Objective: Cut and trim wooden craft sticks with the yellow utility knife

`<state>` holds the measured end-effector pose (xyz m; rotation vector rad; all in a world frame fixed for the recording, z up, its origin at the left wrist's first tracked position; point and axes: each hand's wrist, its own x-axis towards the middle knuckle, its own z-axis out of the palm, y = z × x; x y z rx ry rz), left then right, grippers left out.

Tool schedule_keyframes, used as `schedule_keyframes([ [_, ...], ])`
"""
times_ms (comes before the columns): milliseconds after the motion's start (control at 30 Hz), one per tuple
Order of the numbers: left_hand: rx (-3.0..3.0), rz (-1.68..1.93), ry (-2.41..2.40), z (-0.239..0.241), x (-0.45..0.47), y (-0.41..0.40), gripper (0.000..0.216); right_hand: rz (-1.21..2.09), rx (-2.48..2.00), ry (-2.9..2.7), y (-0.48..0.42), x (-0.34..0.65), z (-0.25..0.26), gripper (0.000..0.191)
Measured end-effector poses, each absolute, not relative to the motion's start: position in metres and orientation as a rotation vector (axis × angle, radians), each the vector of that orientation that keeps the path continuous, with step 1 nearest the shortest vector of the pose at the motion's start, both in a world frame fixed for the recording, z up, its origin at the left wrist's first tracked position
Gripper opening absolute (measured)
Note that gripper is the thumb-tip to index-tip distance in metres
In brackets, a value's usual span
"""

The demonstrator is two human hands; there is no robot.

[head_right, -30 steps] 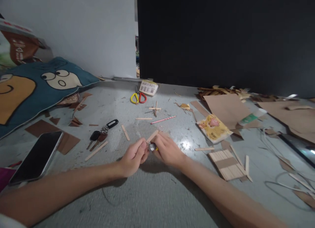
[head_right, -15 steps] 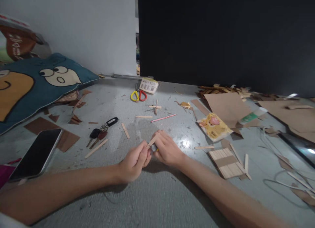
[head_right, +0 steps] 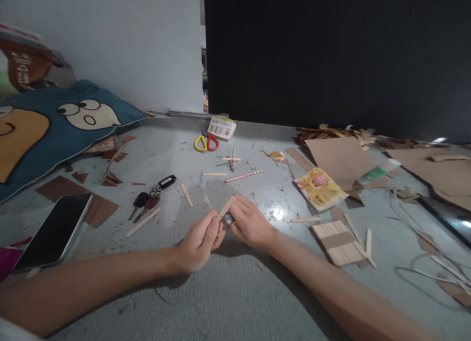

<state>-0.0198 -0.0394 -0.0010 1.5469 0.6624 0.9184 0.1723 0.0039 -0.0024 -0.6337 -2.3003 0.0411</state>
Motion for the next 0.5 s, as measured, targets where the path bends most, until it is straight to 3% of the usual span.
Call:
schedule_keyframes([
  [500, 1.5, 0.897, 0.633, -0.004, -0.0198, -0.0394, 0.046, 0.049, -0.608, -2.29, 0.0051, 0.171, -0.005, 0.015],
])
